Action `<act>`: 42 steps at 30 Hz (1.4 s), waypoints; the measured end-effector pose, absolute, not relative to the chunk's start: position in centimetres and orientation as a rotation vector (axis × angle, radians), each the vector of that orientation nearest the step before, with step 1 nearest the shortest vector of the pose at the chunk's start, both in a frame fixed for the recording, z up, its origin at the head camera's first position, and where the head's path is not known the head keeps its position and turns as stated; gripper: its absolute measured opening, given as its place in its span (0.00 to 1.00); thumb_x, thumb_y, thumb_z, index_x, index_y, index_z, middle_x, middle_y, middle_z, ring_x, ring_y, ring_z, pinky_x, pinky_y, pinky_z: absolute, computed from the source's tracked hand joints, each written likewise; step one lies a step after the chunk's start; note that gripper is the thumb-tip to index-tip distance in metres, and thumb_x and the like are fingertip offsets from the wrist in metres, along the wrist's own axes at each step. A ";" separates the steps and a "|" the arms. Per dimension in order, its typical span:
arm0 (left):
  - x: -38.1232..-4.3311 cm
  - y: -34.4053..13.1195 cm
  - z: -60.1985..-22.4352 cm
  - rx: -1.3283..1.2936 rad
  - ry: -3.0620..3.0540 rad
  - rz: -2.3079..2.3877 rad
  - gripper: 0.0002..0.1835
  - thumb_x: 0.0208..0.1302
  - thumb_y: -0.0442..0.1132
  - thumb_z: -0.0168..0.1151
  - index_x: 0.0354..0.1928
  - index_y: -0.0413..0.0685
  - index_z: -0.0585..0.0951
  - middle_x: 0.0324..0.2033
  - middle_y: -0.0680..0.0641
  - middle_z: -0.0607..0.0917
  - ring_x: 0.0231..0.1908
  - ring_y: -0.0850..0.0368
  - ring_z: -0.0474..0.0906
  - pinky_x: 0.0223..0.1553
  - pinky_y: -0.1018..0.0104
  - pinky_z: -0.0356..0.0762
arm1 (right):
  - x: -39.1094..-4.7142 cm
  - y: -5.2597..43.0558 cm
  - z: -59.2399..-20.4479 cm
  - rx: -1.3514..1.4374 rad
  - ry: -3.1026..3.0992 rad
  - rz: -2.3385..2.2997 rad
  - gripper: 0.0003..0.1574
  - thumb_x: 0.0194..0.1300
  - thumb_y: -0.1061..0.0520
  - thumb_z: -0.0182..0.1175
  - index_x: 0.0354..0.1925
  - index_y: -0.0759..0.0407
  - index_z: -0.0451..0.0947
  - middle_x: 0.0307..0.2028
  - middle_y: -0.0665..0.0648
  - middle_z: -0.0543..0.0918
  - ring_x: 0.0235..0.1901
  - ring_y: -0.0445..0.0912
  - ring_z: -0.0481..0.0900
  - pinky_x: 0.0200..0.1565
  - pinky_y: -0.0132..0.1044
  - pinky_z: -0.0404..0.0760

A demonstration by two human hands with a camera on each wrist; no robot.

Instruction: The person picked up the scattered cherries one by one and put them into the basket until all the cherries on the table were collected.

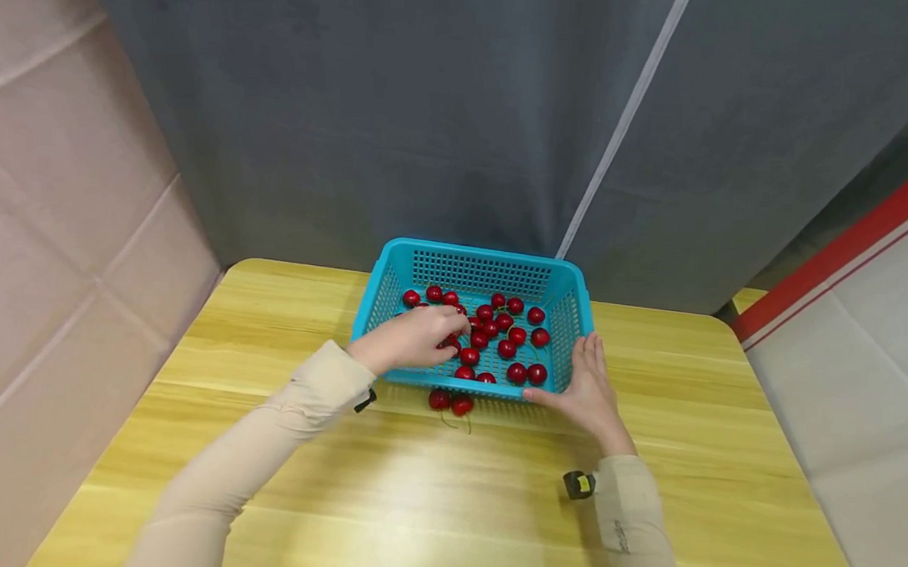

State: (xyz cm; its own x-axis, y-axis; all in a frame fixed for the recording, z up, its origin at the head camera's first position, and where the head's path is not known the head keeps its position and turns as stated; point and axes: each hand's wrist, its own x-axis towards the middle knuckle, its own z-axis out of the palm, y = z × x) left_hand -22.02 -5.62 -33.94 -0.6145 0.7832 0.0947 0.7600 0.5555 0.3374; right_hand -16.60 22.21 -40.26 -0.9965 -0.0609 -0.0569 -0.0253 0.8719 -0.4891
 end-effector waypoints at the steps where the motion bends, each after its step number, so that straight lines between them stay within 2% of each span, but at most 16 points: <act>1: -21.4 -5.7 -34.0 1.365 2.711 0.517 0.12 0.56 0.35 0.60 0.44 0.42 0.78 0.37 0.47 0.79 0.34 0.58 0.74 0.36 0.70 0.76 | -16.6 22.2 -40.3 -0.071 2.972 -0.777 0.81 0.38 0.25 0.63 0.67 0.73 0.34 0.68 0.68 0.29 0.68 0.59 0.27 0.65 0.57 0.42; 5: -19.1 -5.9 -34.5 1.430 2.692 0.470 0.10 0.55 0.36 0.62 0.40 0.43 0.79 0.33 0.49 0.80 0.31 0.60 0.75 0.33 0.74 0.76 | -16.7 22.3 -40.3 -0.071 2.969 -0.785 0.82 0.37 0.25 0.63 0.67 0.72 0.34 0.68 0.68 0.29 0.68 0.59 0.28 0.65 0.56 0.42; 10: -16.3 -6.2 -35.9 1.417 2.654 0.479 0.05 0.54 0.35 0.62 0.34 0.43 0.79 0.25 0.52 0.79 0.24 0.62 0.71 0.26 0.76 0.71 | -16.8 22.6 -40.3 -0.074 2.971 -0.792 0.82 0.37 0.24 0.63 0.67 0.72 0.33 0.68 0.68 0.29 0.68 0.59 0.27 0.64 0.57 0.42; 14: -15.1 -6.3 -37.9 1.321 2.635 0.438 0.11 0.53 0.36 0.62 0.39 0.40 0.79 0.31 0.49 0.80 0.30 0.60 0.75 0.32 0.72 0.76 | -16.8 22.7 -40.2 -0.073 2.973 -0.802 0.82 0.37 0.25 0.63 0.67 0.72 0.33 0.68 0.68 0.28 0.68 0.58 0.26 0.64 0.57 0.42; 17: -14.9 -6.3 -39.4 1.249 2.624 0.447 0.16 0.54 0.37 0.62 0.45 0.39 0.78 0.38 0.46 0.81 0.37 0.56 0.78 0.39 0.69 0.78 | -16.8 22.7 -40.1 -0.072 2.982 -0.789 0.82 0.37 0.25 0.63 0.67 0.73 0.34 0.68 0.68 0.29 0.68 0.58 0.26 0.64 0.57 0.42; 20: -15.2 -6.2 -40.8 1.239 2.641 0.455 0.17 0.54 0.36 0.62 0.46 0.38 0.77 0.39 0.45 0.80 0.39 0.55 0.78 0.41 0.69 0.77 | -16.8 22.6 -40.1 -0.076 2.983 -0.778 0.81 0.38 0.25 0.63 0.67 0.73 0.34 0.68 0.69 0.29 0.68 0.58 0.26 0.64 0.57 0.42; 29: -15.8 -5.6 -44.4 1.253 2.777 0.382 0.17 0.53 0.32 0.60 0.47 0.36 0.76 0.40 0.42 0.81 0.39 0.52 0.79 0.42 0.67 0.78 | -16.7 22.5 -40.3 -0.089 2.991 -0.775 0.81 0.37 0.25 0.63 0.67 0.73 0.34 0.68 0.69 0.30 0.68 0.60 0.28 0.64 0.57 0.43; 33: -15.9 -5.5 -45.4 1.311 2.833 0.333 0.15 0.53 0.31 0.60 0.45 0.37 0.77 0.39 0.44 0.80 0.38 0.53 0.78 0.41 0.66 0.78 | -16.6 22.4 -40.4 -0.098 2.993 -0.783 0.81 0.38 0.25 0.63 0.67 0.74 0.35 0.68 0.69 0.30 0.68 0.60 0.27 0.64 0.58 0.43; 42: -15.5 -5.3 -46.9 1.445 2.910 0.229 0.11 0.54 0.32 0.61 0.41 0.40 0.79 0.37 0.44 0.81 0.36 0.55 0.79 0.39 0.69 0.78 | -16.6 22.3 -40.4 -0.077 2.981 -0.787 0.81 0.37 0.25 0.63 0.67 0.73 0.34 0.68 0.69 0.30 0.68 0.57 0.26 0.64 0.57 0.43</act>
State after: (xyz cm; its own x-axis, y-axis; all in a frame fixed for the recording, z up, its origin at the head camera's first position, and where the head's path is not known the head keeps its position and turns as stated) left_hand -15.51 -5.34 -46.86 -0.6011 0.7819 0.1655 0.7981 0.5979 0.0740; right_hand -16.64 22.34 -40.36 -0.9971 -0.0630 -0.0423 -0.0339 0.8686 -0.4943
